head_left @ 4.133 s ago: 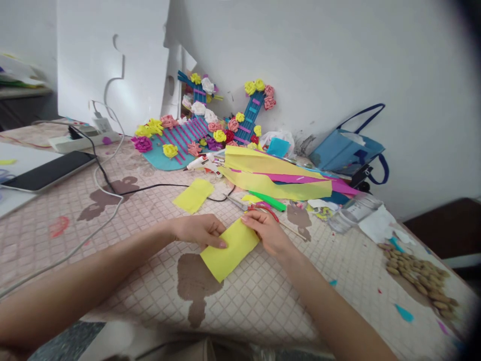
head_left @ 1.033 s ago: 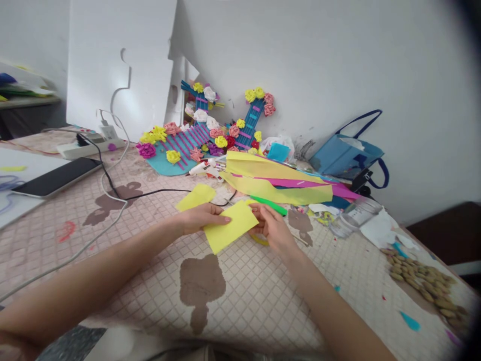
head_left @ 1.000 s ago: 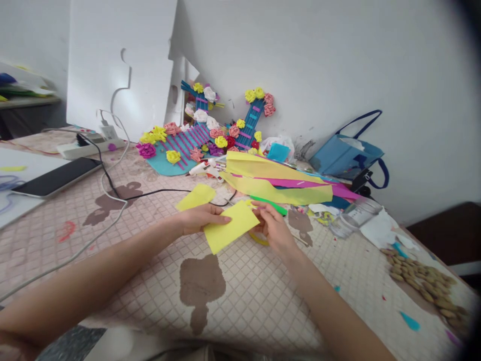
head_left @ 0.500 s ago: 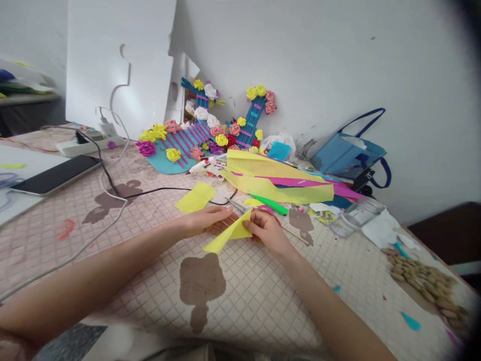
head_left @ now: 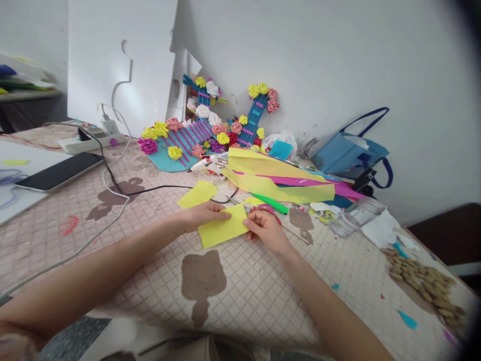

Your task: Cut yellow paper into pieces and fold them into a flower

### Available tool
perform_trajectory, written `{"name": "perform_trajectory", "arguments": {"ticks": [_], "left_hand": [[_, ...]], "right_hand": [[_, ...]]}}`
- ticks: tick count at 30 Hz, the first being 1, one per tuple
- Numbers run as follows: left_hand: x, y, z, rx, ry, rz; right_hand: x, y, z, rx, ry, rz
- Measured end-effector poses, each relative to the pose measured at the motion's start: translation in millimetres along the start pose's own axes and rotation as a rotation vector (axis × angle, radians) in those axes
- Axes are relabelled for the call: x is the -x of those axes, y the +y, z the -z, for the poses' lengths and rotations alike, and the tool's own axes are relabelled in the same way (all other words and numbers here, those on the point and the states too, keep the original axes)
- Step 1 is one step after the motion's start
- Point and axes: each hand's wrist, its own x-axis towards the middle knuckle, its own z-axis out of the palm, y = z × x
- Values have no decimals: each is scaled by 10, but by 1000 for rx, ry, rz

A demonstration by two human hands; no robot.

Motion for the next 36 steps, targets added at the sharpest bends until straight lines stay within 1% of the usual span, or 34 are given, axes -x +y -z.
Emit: {"name": "perform_trajectory", "arguments": {"ticks": [3, 5, 8, 13, 16, 23, 29, 32, 36], "left_hand": [[16, 52, 3, -71, -45, -35], [14, 78, 1, -140, -47, -74], [-17, 88, -11, -261, 1, -142], [-91, 45, -39, -454, 113, -247], [-110, 29, -43, -528, 128, -290], [-120, 5, -37, -501, 106, -297], [-160, -45, -13, -567, 123, -350], [-145, -40, -11, -551, 117, -321], [-95, 1, -27, -460, 139, -256]], "right_hand": [[4, 19, -10, 10, -50, 1], [11, 23, -27, 9, -85, -7], [29, 3, -63, 2, -110, -24], [54, -44, -114, 40, -109, -44], [55, -37, -128, 40, -103, -39], [44, -9, -141, 59, -71, -7], [51, -13, -153, 73, -55, 1], [54, -12, -151, 59, -77, -5], [54, -26, -147, 44, -81, -3]]}}
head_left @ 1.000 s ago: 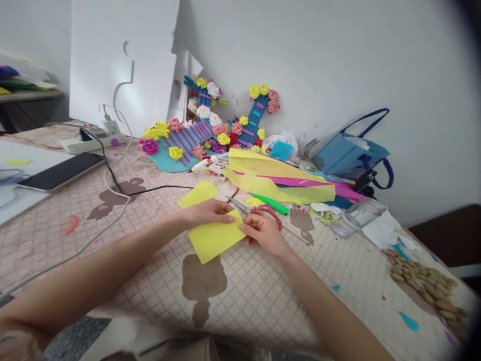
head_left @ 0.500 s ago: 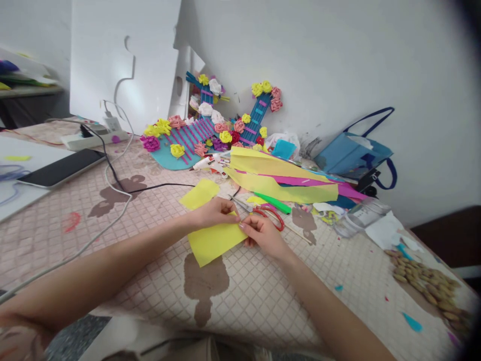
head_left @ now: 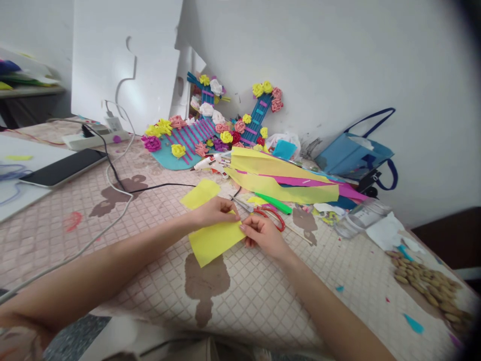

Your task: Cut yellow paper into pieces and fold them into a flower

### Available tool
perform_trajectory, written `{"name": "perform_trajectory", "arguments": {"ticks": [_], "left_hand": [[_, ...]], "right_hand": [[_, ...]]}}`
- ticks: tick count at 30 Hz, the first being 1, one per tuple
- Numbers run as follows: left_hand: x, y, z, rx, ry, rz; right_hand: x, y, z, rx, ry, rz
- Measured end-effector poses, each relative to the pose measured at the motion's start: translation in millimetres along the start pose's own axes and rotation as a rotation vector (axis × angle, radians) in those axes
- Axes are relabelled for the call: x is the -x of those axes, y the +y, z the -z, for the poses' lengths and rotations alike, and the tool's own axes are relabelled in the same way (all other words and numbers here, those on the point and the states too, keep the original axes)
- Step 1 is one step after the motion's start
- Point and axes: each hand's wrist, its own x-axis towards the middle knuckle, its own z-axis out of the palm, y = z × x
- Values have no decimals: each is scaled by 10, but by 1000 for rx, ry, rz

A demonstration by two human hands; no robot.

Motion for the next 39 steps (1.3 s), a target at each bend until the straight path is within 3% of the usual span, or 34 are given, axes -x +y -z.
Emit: {"name": "perform_trajectory", "arguments": {"ticks": [10, 18, 26, 33, 39], "left_hand": [[78, 134, 26, 137, 106, 120], [70, -3, 116, 97, -101, 229], [46, -42, 121, 163, -109, 256], [64, -27, 47, 112, -165, 227], [71, -23, 29, 25, -169, 214]], "right_hand": [[-25, 8, 43, -28, 12, 13], [-23, -11, 120, -41, 95, 14], [-47, -55, 283, 48, 200, 98], [-24, -10, 153, 72, 98, 115], [-1, -25, 97, 63, 136, 140]]}}
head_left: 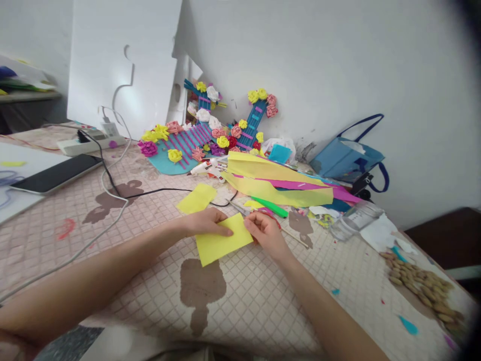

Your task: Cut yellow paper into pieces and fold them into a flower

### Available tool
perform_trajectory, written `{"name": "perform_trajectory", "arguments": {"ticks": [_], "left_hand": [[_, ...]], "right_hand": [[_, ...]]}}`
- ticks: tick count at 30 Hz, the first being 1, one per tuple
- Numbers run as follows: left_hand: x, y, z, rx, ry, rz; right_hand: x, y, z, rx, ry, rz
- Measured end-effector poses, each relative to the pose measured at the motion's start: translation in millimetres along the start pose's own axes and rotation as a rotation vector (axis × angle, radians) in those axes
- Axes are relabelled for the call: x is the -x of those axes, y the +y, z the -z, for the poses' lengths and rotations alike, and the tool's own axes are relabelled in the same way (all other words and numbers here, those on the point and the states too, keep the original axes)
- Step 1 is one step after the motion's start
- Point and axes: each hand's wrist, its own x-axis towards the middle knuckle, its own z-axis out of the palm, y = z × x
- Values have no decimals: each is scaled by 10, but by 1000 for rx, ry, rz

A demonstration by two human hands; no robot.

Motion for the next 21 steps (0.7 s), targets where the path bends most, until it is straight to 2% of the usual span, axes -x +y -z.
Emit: {"name": "perform_trajectory", "arguments": {"ticks": [5, 8, 10, 13, 15, 17, 21], "left_hand": [[-5, -17, -26, 9, -37, -39], [-4, -37, 13, 103, -89, -37], [-3, -48, 65, 154, -84, -28], [4, -54, 153, 187, -4, -17], [13, -50, 201, 214, 47, -12], [21, -42, 234, 269, 66, -15], [28, -30, 259, 367, 56, -22]], "right_hand": [[6, -2, -43, 39, 60, 41], [-19, -2, 59, 119, 101, 76], [-45, -12, 192, 267, 158, 109], [-77, -10, 408, 680, 227, 120], [-89, 26, 508, 904, 173, 91], [-100, 83, 554, 1031, 97, 65], [-123, 176, 536, 1077, 16, 28]]}}
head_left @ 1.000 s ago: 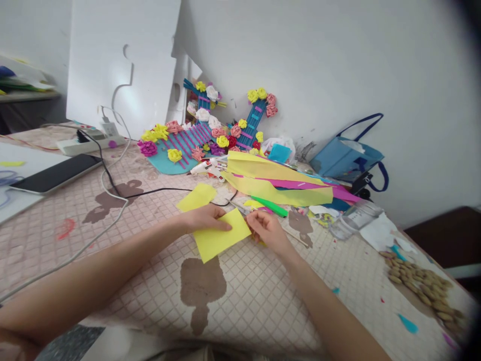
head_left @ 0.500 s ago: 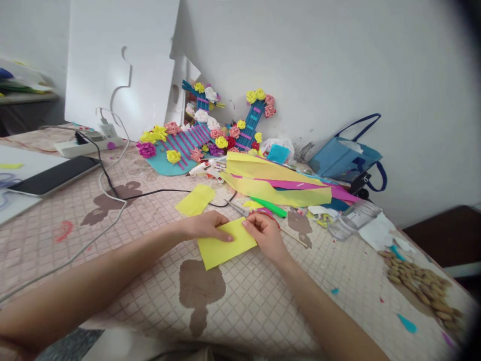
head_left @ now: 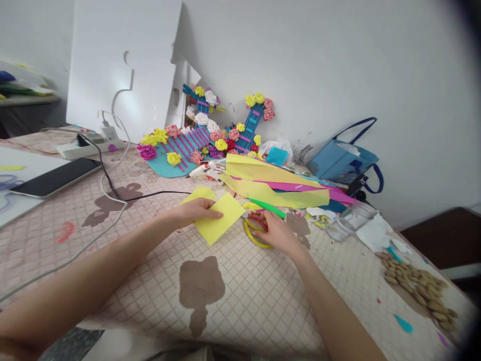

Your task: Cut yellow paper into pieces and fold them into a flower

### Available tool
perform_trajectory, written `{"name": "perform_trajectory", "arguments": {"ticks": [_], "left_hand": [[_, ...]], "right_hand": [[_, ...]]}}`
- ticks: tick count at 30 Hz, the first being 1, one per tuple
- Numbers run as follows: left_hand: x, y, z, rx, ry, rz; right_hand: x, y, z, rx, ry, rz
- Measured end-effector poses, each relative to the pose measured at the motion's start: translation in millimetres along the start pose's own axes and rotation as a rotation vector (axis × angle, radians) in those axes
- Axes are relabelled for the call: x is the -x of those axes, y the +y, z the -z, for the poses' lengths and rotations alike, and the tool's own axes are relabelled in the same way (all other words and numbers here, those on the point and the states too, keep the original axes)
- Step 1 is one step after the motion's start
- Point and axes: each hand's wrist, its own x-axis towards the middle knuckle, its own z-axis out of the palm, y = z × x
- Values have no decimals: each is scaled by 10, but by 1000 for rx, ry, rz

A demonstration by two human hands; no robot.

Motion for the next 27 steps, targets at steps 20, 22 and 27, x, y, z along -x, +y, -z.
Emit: {"name": "perform_trajectory", "arguments": {"ticks": [20, 22, 27], "left_hand": [[-52, 47, 326, 170, 118, -375], [-60, 46, 361, 171, 127, -378], [-70, 60, 414, 265, 200, -369]], "right_hand": [[106, -426, 66, -1535, -155, -3], [135, -494, -14, -1678, -246, 54], [157, -579, -186, -1841, -472, 132]]}}
